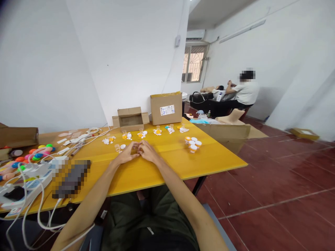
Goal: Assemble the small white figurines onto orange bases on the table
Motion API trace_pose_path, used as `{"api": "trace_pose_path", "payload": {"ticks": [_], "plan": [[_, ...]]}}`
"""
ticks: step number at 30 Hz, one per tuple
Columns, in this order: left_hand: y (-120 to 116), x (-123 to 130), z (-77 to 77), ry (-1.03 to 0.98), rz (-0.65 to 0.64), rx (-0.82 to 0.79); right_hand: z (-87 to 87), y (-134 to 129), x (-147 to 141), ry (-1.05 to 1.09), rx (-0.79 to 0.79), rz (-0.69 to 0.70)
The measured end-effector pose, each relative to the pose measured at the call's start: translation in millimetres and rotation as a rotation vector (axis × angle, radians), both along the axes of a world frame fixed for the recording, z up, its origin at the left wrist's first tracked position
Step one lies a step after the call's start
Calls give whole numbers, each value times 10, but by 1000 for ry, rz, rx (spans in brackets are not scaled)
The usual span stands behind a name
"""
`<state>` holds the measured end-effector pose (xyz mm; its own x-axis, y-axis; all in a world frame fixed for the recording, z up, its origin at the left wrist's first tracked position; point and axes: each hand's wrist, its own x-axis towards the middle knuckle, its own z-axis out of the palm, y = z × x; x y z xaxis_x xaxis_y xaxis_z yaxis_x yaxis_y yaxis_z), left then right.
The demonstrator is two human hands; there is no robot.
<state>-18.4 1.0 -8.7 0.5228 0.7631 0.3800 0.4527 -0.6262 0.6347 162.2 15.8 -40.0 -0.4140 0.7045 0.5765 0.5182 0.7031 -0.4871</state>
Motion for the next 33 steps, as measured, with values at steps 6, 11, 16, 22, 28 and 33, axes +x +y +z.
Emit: {"api": "trace_pose_path", "payload": {"ticks": [6,11,16,22,28,33], "plan": [[40,12,-74,-59,-22,-44,-8,7,-4,46,14,-4],[52,9,-92,-77,-5,-74,32,-10,-19,83,-29,-10],[53,15,-88,-80,1,-97,79,6,-33,129,-69,-70],[49,-4,-80,-51,35,-92,20,87,44,130,-46,-174],[36,-16,-36,27,47,-52,-37,100,46,31,-97,-176],[35,-20,-27,53,71,-11,17,59,21,63,-62,-127]]}}
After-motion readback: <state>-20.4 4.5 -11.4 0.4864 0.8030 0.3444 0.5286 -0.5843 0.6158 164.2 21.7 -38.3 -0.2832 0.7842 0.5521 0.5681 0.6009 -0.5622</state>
